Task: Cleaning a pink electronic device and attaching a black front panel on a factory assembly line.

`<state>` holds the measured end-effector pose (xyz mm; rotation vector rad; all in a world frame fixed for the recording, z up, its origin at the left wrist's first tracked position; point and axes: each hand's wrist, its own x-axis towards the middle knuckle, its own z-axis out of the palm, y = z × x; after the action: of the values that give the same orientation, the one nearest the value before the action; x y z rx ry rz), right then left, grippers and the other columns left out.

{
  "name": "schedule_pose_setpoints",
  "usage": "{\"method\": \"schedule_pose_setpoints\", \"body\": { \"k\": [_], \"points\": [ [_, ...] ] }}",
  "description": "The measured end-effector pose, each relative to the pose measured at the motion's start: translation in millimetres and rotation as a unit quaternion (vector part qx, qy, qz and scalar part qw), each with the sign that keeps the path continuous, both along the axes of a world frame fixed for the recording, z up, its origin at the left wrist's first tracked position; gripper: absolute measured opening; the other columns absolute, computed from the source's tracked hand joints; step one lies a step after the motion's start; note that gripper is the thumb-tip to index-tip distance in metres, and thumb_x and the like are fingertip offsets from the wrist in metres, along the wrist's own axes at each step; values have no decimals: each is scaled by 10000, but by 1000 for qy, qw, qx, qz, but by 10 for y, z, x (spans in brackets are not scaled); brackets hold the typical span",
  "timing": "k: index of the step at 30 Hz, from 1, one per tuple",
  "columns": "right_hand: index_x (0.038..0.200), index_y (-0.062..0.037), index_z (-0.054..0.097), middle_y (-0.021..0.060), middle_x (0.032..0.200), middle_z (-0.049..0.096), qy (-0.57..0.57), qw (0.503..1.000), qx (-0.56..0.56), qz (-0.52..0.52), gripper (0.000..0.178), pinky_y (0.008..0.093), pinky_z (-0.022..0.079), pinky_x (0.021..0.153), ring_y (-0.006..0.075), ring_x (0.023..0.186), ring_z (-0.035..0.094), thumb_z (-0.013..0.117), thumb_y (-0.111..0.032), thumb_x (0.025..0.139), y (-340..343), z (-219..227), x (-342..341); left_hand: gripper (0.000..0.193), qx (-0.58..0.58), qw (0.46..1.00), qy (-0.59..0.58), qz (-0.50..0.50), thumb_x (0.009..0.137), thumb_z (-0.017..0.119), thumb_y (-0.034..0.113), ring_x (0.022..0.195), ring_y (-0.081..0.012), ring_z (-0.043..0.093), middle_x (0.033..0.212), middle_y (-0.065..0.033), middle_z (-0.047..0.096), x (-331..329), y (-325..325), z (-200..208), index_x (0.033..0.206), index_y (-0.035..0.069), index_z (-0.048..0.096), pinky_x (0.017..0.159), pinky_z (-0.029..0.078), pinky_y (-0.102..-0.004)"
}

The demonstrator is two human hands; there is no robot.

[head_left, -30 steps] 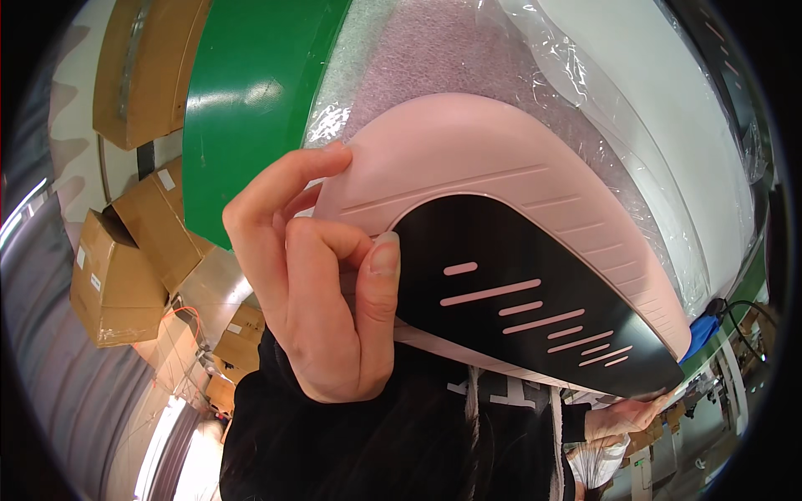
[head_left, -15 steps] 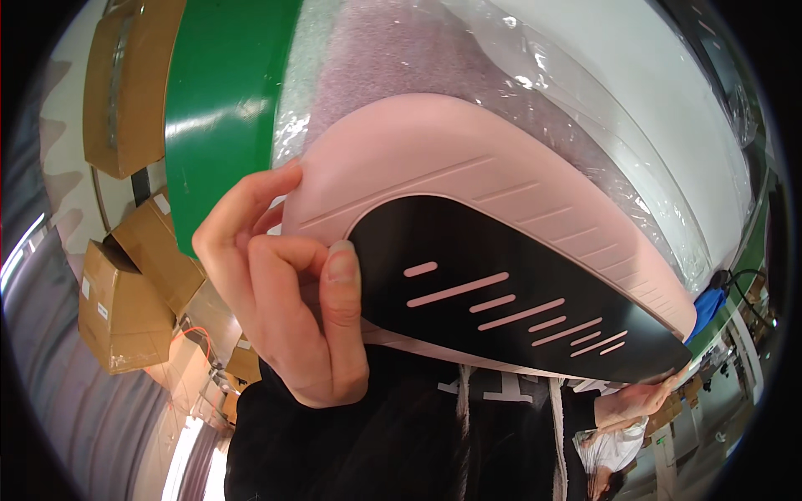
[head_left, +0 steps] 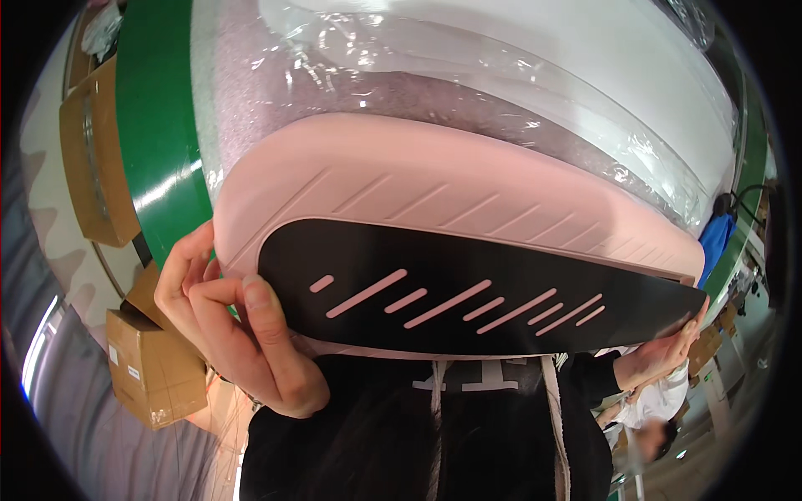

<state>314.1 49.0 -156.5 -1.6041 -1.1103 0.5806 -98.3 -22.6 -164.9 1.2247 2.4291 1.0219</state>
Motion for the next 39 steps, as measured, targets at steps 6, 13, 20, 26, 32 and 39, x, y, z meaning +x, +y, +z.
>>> {"method": "schedule_pose_setpoints", "body": {
  "k": [6, 13, 20, 26, 32, 39],
  "points": [
    [1105, 131, 537, 250, 1348, 408, -9, 1000, 27, -9, 294, 388, 373, 1029, 279, 1176, 488, 454, -80, 918, 16, -54, 33, 152, 29, 1000, -4, 10, 877, 413, 76, 1065, -274, 448, 1190, -234, 437, 12, -20, -3, 751, -2, 450, 947, 330, -409],
    [1155, 142, 510, 201, 1390, 378, -32, 999, 20, 36, 320, 334, 390, 1006, 226, 1162, 503, 445, -75, 928, -25, -66, 171, 188, 56, 998, -34, 21, 902, 393, 101, 1094, -249, 423, 1211, -213, 413, 15, -21, -35, 761, -6, 459, 963, 298, -395],
    [911, 105, 601, 224, 1387, 371, -28, 998, 27, 54, 208, 358, 388, 1009, 255, 1165, 498, 465, -53, 914, -21, -93, 161, 233, 62, 996, -58, 37, 927, 394, 116, 1095, -200, 424, 1231, -191, 395, 39, -43, -17, 750, -8, 482, 946, 309, -355],
    [694, 39, 522, 262, 1365, 367, -47, 999, 23, 14, 207, 458, 357, 1035, 392, 1226, 434, 478, -21, 888, 5, -73, 63, 252, 75, 994, -82, 23, 945, 408, 132, 1049, -154, 453, 1230, -169, 398, 29, -47, -36, 753, -9, 490, 912, 336, -306],
    [707, 53, 536, 262, 1371, 358, -26, 998, 17, 51, 217, 447, 358, 1039, 378, 1237, 427, 458, -17, 897, 14, -64, 60, 265, 87, 991, -85, 49, 953, 429, 151, 1035, -143, 471, 1219, -152, 410, 68, -29, -20, 755, -13, 493, 905, 352, -291],
    [707, 59, 537, 271, 1355, 366, -28, 999, 12, 44, 204, 446, 365, 1033, 379, 1235, 431, 461, 6, 889, 17, -64, 32, 206, 101, 985, -127, 52, 960, 420, 122, 938, -101, 506, 1246, -101, 404, 97, -24, -5, 830, -24, 485, 849, 404, -260]
  ]
}}
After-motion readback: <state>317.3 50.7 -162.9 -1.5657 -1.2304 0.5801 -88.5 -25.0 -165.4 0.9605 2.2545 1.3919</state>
